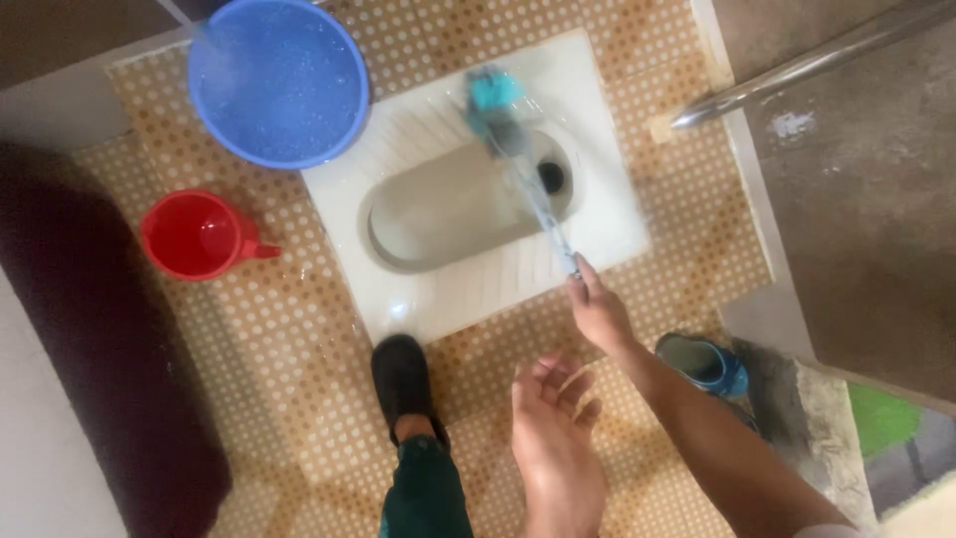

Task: Scrubbing and rinsing a squat toilet with a brush and water.

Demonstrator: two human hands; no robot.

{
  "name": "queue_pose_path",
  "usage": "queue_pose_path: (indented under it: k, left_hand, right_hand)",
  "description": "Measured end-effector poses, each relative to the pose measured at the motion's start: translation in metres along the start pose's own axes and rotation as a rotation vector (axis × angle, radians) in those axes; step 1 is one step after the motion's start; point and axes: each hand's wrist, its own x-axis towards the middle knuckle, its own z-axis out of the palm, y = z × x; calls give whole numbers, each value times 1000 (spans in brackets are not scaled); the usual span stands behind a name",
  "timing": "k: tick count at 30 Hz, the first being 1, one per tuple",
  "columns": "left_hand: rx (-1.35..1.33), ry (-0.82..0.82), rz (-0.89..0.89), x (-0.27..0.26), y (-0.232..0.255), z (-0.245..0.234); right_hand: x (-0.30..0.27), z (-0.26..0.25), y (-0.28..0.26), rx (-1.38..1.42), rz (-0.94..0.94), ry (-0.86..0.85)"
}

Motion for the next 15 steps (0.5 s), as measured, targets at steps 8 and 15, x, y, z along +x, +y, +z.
queue_pose_path:
  k: [8, 15]
  left_hand:
    - [-4, -65, 0, 13, -27, -15]
    - [15, -24, 11, 0, -10, -7]
  right_hand:
    - [104, -63, -29, 228, 318, 47]
    - [-81, -108, 70, -196, 183, 83]
